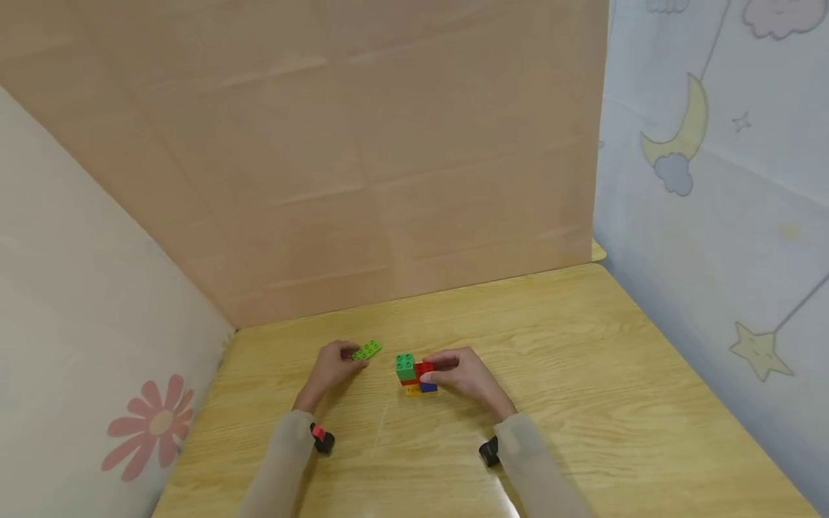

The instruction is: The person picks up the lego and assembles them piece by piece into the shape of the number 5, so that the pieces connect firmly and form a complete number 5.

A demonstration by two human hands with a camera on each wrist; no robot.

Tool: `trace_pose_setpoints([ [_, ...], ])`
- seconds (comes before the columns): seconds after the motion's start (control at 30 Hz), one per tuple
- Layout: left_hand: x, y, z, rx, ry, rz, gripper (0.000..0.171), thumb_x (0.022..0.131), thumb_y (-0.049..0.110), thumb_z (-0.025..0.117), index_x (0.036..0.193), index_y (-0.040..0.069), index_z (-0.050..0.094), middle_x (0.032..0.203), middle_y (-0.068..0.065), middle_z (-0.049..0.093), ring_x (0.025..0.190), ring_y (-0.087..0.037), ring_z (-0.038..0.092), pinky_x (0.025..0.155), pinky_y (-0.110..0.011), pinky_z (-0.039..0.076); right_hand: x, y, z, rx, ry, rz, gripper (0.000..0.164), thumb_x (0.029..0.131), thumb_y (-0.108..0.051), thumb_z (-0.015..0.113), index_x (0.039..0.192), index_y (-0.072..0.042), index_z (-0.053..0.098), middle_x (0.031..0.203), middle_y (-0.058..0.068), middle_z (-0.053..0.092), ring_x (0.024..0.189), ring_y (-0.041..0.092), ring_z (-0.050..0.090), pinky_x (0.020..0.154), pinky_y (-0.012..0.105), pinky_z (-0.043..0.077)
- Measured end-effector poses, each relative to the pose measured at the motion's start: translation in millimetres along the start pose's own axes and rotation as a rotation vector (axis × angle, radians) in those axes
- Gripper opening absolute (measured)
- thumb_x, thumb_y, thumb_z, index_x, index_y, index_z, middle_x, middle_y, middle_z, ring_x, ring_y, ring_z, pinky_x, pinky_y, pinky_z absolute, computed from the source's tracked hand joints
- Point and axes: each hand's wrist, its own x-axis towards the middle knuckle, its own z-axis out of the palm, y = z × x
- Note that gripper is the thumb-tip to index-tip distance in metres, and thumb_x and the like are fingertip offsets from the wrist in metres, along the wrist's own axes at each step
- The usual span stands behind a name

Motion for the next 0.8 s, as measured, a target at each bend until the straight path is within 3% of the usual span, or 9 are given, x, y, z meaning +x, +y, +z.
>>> trace_pose_setpoints([
  [0.23,0.0,-3.5,-0.2,0.009,0.012,0.01,0.044,0.091,0.02,0.084,0.125,-0.005,0.072,0.117,-0.016,0.07,0.097,-0.021,0.063,0.083,-0.036,0.056,-0.7,1.0,-0.2,0.004,-0.01,-0.008,0.046,0.09,-0.039,0.083,0.129,-0.016,0.076,0.131,0.011,0.075,0.115,0.024,0.073,0.097,0.04,0.061],
  [0.53,-0.6,-1.7,0.0,0.029,-0.001,0.048,0.04,0.092,0.02,0.083,0.123,-0.005,0.073,0.115,-0.018,0.069,0.097,-0.023,0.061,0.083,-0.039,0.056,-1.0,0.0,-1.2,0.012,-0.002,0.003,0.046,0.09,-0.038,0.084,0.129,-0.015,0.076,0.131,0.012,0.074,0.115,0.024,0.073,0.096,0.038,0.062],
  [0.8,-3.1,0.6,-4.3,0.011,0.006,0.021,0.036,0.094,0.022,0.081,0.121,-0.001,0.075,0.108,-0.013,0.074,0.093,-0.02,0.065,0.081,-0.037,0.058,-1.0,1.7,-0.3,0.0,-0.012,-0.017,0.044,0.092,-0.037,0.082,0.129,-0.014,0.075,0.133,0.011,0.073,0.119,0.027,0.071,0.097,0.037,0.062],
])
